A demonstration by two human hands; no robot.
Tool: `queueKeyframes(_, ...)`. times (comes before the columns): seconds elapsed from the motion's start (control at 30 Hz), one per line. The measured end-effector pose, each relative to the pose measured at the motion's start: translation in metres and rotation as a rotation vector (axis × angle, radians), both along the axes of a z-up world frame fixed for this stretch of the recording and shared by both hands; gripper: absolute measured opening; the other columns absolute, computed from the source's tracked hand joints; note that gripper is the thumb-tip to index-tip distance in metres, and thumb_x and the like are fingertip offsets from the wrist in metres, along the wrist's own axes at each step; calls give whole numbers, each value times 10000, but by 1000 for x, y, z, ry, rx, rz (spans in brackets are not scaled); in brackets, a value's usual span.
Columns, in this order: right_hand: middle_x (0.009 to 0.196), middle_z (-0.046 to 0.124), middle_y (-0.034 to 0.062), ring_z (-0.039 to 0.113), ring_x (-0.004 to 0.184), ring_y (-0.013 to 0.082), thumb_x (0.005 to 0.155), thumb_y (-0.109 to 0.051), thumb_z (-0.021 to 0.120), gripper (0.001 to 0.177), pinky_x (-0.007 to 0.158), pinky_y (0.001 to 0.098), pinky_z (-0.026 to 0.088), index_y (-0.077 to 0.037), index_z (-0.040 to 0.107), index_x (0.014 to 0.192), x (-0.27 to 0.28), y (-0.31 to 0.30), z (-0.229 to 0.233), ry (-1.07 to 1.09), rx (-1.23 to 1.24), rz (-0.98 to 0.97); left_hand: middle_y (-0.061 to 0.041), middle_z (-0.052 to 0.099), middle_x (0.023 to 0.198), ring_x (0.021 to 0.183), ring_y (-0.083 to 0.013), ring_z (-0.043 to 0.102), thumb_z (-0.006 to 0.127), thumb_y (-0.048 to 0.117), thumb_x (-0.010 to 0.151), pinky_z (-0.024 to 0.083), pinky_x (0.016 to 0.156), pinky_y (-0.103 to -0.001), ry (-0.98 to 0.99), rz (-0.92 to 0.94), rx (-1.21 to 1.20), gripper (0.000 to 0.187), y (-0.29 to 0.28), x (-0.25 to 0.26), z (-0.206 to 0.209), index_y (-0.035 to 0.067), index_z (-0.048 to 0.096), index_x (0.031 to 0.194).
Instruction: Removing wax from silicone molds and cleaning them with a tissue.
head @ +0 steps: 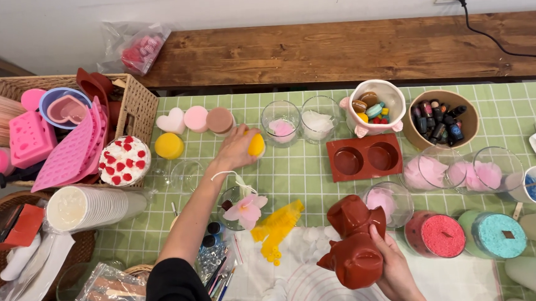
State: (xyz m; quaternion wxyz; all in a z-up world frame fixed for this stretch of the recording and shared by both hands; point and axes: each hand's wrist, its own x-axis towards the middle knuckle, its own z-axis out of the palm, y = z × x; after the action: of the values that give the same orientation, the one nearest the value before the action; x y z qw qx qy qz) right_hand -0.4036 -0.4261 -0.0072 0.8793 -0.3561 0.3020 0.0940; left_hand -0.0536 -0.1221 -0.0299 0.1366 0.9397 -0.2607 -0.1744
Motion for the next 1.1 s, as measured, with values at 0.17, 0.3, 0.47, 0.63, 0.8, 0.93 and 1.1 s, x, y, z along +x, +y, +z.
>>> queueKeyframes(0.17,1261,680,147,694,1084,257,1003,-349,454,488,938,446,549,-32,509,1369,10,6,33,57,-18,-1,-125,469,1388,1357,-369,408,893,170,618,394,1136,-476,40,40,37,906,-8,5,8,178,483,1426)
queueKeyframes(0.3,1234,673,180,679,1062,265,1061,-345,470,479,938,449,533,23,516,1364,-1,1,-2,-14,13,-7,-156,475,1369,1363,-367,392,926,200,581,413,1117,-470,44,70,87,982,-14,3,0,150,446,1436)
queueKeyframes(0.47,1216,692,150,694,1052,252,1023,-344,467,453,932,446,542,-19,536,1330,3,4,17,50,25,-25,-167,507,1355,1355,-365,436,902,203,628,458,1093,-470,7,62,107,889,-14,2,-9,129,486,1410)
queueKeyframes(0.63,1195,692,152,694,1044,255,1029,-342,478,433,928,453,546,-16,542,1307,-4,4,-1,52,29,-26,-171,477,1378,1349,-377,451,910,175,620,460,1077,-480,45,98,75,896,-14,-1,-5,148,477,1404)
queueKeyframes(0.8,1230,681,165,679,1083,257,1048,-336,485,449,951,453,536,18,535,1320,-2,4,-7,9,32,4,-203,399,1461,1393,-413,419,929,140,591,449,1105,-478,100,102,48,906,5,1,-1,179,489,1382)
queueKeyframes(0.93,1261,675,159,682,1097,272,1016,-340,470,454,956,466,537,-31,519,1345,9,13,18,83,25,10,-228,379,1474,1406,-416,409,932,130,580,462,1086,-479,72,91,52,887,29,-3,2,153,500,1354)
queueKeyframes(1.1,1316,660,175,678,1132,302,1009,-347,460,510,973,477,537,-27,487,1405,11,21,30,53,27,57,-201,413,1471,1363,-407,452,932,142,588,448,1097,-487,104,212,62,898,46,-9,0,150,498,1373)
